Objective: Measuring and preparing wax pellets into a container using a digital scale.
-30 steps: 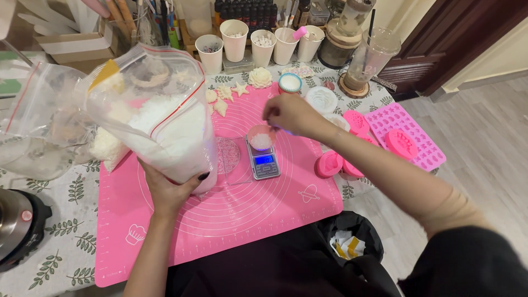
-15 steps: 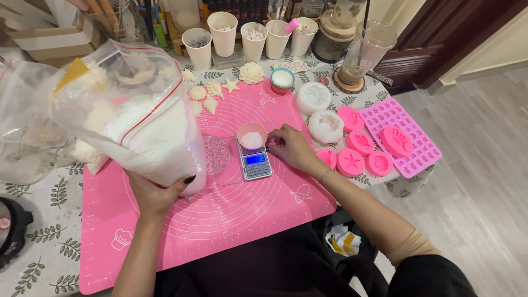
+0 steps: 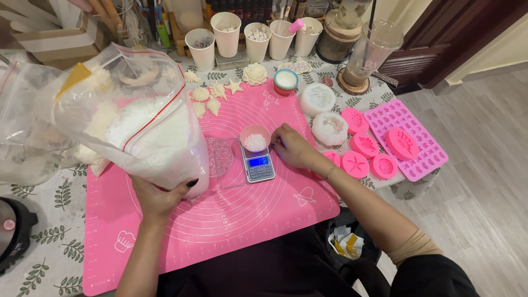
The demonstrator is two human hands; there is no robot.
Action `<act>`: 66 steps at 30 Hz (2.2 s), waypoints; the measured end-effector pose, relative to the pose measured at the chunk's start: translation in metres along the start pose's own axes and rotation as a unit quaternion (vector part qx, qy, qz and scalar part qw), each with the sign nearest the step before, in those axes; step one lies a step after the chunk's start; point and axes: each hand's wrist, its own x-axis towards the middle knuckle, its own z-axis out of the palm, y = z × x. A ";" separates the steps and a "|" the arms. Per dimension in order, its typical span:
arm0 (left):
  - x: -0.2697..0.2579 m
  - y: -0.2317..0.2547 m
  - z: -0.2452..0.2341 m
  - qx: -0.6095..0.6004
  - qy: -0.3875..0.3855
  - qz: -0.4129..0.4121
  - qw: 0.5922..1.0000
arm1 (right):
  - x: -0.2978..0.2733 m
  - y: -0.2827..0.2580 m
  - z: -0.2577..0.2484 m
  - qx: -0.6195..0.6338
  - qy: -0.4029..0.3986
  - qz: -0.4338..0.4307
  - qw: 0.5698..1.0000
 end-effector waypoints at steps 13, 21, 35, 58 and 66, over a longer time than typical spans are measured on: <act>0.001 0.001 0.001 0.007 0.011 0.016 1.000 | 0.048 -0.029 -0.045 -0.003 0.067 0.065 0.996; 0.001 0.000 0.001 -0.003 0.007 0.012 1.000 | 0.086 0.026 -0.015 -0.067 0.144 0.014 0.987; -0.001 -0.005 0.000 -0.011 -0.001 0.006 1.000 | 0.048 -0.073 -0.052 -0.049 0.101 -0.070 0.991; -0.003 -0.002 -0.002 0.011 0.002 0.005 1.000 | -0.103 -0.102 0.030 -0.035 0.164 0.064 0.984; -0.002 -0.001 0.000 0.000 0.002 0.003 1.000 | -0.097 -0.108 0.029 -0.115 0.143 -0.006 0.983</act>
